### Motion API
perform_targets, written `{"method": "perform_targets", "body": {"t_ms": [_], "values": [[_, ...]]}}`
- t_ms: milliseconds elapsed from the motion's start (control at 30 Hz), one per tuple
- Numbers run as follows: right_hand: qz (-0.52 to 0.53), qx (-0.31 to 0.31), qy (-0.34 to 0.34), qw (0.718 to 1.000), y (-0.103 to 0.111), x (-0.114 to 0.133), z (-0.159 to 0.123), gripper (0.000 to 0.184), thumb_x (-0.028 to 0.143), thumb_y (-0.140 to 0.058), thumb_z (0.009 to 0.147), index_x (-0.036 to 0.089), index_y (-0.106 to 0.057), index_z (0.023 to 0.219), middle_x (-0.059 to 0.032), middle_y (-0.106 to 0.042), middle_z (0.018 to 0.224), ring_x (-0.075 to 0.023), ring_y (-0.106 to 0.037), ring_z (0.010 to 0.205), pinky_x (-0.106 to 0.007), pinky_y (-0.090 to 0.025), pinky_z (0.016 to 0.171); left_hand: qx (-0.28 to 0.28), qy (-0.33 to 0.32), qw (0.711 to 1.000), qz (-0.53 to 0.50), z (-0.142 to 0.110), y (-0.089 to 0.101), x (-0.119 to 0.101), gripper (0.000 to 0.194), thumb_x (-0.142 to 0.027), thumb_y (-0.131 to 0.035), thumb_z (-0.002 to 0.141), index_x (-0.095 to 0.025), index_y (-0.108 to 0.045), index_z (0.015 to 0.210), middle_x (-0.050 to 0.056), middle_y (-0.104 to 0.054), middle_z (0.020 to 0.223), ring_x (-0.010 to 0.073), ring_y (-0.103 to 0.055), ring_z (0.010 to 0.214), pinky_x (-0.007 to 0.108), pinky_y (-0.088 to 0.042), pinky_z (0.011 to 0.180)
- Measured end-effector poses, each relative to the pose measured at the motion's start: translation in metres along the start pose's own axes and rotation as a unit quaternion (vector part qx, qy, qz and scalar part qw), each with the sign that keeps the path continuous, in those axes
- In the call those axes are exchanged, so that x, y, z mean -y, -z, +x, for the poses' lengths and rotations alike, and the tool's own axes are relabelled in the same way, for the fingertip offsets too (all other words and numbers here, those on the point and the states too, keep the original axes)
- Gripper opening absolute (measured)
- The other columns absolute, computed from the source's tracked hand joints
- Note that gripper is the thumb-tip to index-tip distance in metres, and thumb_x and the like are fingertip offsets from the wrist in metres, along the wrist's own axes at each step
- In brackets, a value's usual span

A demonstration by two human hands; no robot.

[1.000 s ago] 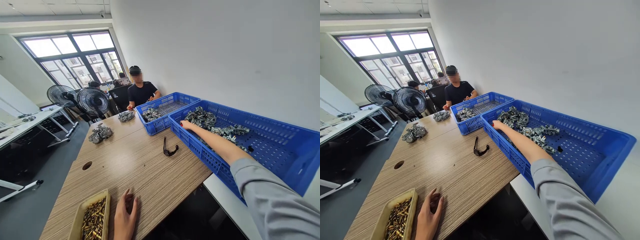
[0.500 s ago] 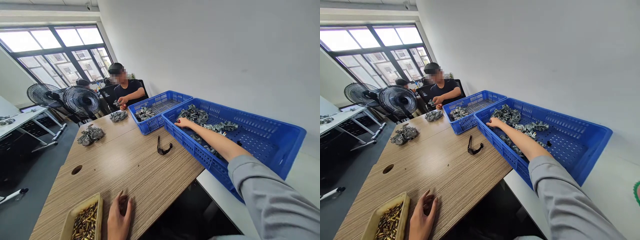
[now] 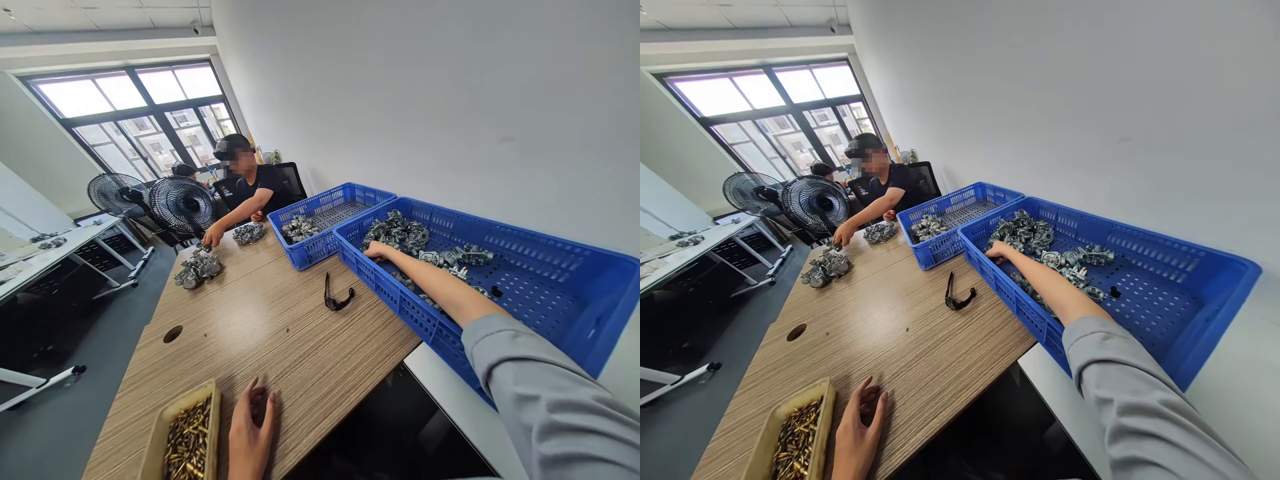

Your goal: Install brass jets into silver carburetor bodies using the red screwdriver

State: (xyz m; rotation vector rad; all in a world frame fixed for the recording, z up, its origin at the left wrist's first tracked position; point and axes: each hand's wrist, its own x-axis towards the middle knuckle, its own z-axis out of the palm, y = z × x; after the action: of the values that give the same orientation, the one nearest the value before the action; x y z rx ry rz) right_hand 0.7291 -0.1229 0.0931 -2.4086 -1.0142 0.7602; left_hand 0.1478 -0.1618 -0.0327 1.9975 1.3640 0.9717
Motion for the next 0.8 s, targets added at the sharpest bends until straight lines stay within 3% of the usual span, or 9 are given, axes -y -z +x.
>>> {"method": "perform_targets", "body": {"t_ms": [100,233,367,567,800], "values": [[0.059,0.03,-0.024,0.997,0.013,-0.006,-0.003,0.032,0.041,-0.082,0.099,0.013,-0.07,0.09,-0.0003,-0.064,0.068,-0.0134,-0.065,0.056,-0.022,-0.046,0.05,-0.005,-0.005,1.0,0.005,0.002,0.0,0.002,0.082,-0.079,-0.065,0.086,-0.016,-0.066,0.139,0.015,-0.078,0.118,0.0367,-0.076,0.112,0.061,-0.062,0.106],[0.129,0.037,-0.032,0.99,0.033,-0.011,-0.009,0.029,0.039,-0.085,0.095,0.016,-0.069,0.091,0.0033,-0.055,0.058,-0.0152,-0.068,0.056,-0.019,-0.033,0.042,0.0,-0.008,1.0,0.007,0.004,-0.001,0.004,0.083,-0.08,-0.066,0.085,-0.016,-0.066,0.139,0.015,-0.079,0.117,0.0365,-0.077,0.108,0.061,-0.063,0.104],[0.183,0.021,-0.033,0.982,0.047,-0.016,-0.019,0.037,0.046,-0.088,0.093,0.016,-0.068,0.099,0.0023,-0.057,0.061,-0.0174,-0.071,0.062,-0.018,-0.032,0.042,-0.009,-0.02,1.0,0.001,0.004,-0.002,0.002,0.081,-0.079,-0.066,0.085,-0.017,-0.067,0.137,0.015,-0.079,0.116,0.0365,-0.077,0.109,0.06,-0.063,0.104],[0.242,0.028,-0.043,0.969,0.052,-0.026,-0.039,0.035,0.052,-0.065,0.109,0.018,-0.063,0.119,-0.0028,-0.067,0.075,-0.0156,-0.07,0.065,-0.016,-0.027,0.043,0.0,-0.033,0.999,0.007,0.004,-0.002,0.003,0.08,-0.078,-0.064,0.087,-0.017,-0.067,0.138,0.015,-0.079,0.115,0.036,-0.076,0.107,0.06,-0.063,0.103],[0.278,0.092,-0.052,0.955,0.043,-0.03,-0.051,0.054,0.058,-0.039,0.115,0.016,-0.067,0.096,-0.0075,-0.067,0.07,-0.0118,-0.049,0.051,-0.016,-0.025,0.04,0.007,-0.056,0.998,-0.007,0.003,-0.005,0.008,0.073,-0.074,-0.064,0.092,-0.018,-0.067,0.14,0.013,-0.079,0.116,0.0345,-0.075,0.111,0.059,-0.062,0.105]]}}
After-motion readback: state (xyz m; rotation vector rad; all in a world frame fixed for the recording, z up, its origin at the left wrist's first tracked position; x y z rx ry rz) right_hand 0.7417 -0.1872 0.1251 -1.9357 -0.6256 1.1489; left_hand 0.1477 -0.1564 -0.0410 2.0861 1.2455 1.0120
